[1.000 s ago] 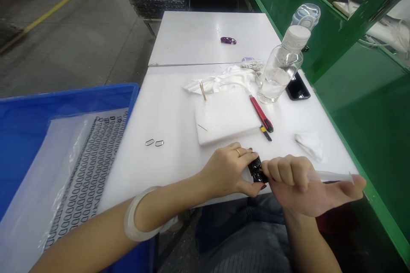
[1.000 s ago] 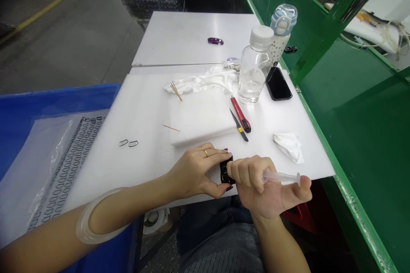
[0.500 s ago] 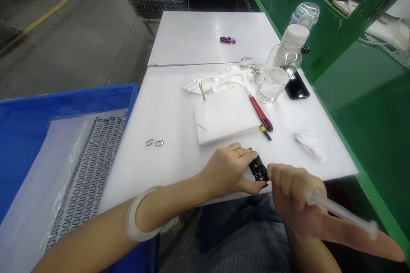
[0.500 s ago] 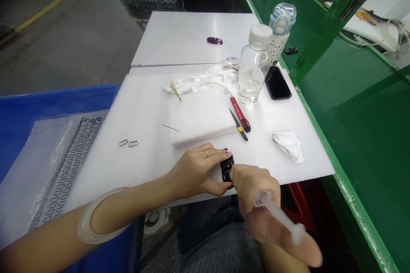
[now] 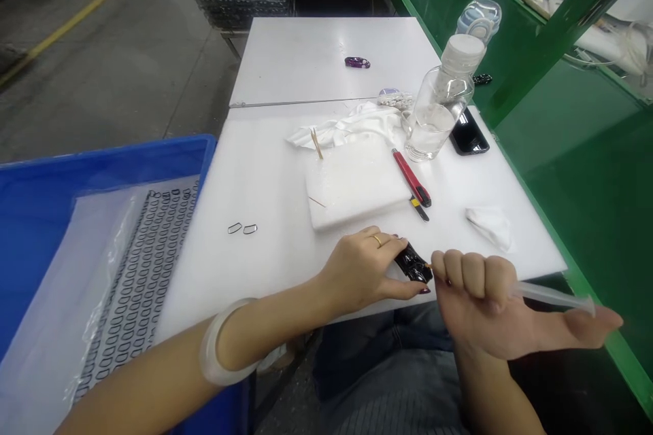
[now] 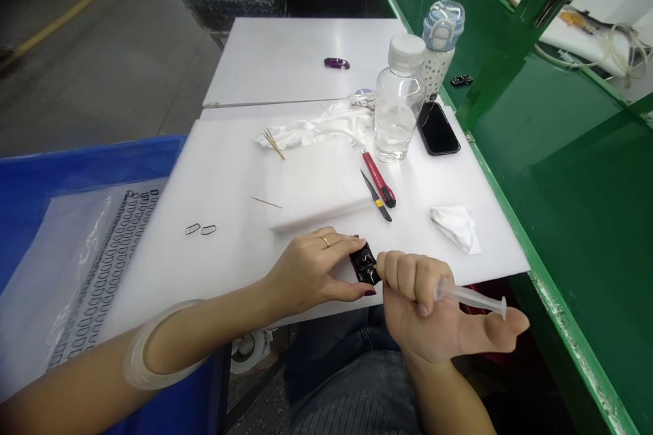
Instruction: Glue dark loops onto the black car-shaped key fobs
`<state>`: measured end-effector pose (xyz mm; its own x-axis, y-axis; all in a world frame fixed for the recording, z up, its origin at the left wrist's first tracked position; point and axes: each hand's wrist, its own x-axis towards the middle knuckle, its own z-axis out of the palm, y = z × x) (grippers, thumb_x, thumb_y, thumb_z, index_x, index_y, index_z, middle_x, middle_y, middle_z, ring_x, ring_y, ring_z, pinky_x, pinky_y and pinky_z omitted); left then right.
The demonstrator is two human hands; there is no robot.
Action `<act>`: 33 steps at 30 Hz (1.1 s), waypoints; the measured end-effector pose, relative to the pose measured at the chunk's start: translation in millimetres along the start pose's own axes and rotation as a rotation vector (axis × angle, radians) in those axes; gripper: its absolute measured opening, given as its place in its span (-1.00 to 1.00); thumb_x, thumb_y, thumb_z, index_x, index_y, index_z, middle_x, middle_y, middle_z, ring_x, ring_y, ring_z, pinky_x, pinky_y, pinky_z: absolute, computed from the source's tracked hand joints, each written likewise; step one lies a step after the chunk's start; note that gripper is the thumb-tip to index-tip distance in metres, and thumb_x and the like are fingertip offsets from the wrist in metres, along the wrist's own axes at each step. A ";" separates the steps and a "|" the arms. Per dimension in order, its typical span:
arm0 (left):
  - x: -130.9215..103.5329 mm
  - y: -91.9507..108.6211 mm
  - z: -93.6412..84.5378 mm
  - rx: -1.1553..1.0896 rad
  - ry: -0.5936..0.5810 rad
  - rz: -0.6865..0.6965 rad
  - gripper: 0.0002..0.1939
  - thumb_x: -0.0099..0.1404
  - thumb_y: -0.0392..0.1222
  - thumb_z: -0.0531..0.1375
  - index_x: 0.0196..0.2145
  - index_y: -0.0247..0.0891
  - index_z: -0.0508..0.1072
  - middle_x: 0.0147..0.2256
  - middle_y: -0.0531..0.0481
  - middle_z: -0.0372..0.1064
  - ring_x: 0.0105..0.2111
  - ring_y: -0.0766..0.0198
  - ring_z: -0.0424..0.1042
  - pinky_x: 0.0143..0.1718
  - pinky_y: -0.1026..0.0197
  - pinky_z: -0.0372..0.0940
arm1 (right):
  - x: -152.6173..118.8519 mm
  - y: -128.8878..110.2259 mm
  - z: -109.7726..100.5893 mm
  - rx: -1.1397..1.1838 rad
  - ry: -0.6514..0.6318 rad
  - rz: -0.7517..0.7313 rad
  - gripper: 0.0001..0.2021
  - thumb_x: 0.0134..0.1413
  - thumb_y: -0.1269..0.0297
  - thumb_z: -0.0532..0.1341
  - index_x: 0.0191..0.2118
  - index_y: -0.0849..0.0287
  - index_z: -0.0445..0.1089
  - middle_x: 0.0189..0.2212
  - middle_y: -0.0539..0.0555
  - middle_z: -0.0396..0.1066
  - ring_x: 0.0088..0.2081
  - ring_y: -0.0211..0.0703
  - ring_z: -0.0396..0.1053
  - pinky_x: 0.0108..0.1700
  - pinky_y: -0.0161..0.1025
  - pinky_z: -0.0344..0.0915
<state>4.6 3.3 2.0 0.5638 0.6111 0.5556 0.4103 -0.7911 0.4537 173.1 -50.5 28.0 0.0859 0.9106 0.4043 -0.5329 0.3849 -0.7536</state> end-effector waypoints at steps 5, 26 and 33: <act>0.2 0.2 -0.1 0.000 -0.005 0.005 -0.30 0.41 0.37 0.06 -0.20 -0.45 0.53 -0.32 -0.18 0.56 -0.40 0.09 0.53 -0.42 0.07 0.50 | -3.9 7.1 3.5 -0.013 0.018 -0.068 -0.34 0.11 -0.39 0.10 -0.60 0.12 -0.03 -0.70 -0.14 -0.27 -0.62 -0.31 -0.21 -0.47 -0.17 -0.07; 0.4 0.6 -0.5 0.032 0.004 0.033 -0.30 0.43 0.37 0.03 -0.20 -0.43 0.53 -0.30 -0.19 0.56 -0.39 0.09 0.54 -0.45 0.12 0.48 | -9.9 5.7 13.6 -0.187 0.062 -0.059 -0.29 0.09 -0.49 -0.03 -0.60 0.12 -0.09 -0.72 -0.12 -0.25 -0.65 -0.31 -0.24 -0.45 -0.15 -0.06; -1.0 0.9 1.1 0.031 -0.002 0.030 -0.32 0.42 0.36 0.06 -0.20 -0.42 0.53 -0.30 -0.19 0.56 -0.37 0.07 0.54 -0.42 0.09 0.49 | -6.1 -1.9 19.2 -0.257 0.038 -0.024 -0.32 0.11 -0.44 0.03 -0.61 0.10 -0.07 -0.75 -0.11 -0.21 -0.64 -0.28 -0.19 -0.49 -0.16 -0.09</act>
<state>5.2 2.0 1.0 0.5776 0.5874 0.5668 0.4157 -0.8093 0.4151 157.5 -59.6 36.9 0.1297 0.9040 0.4074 -0.2989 0.4274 -0.8532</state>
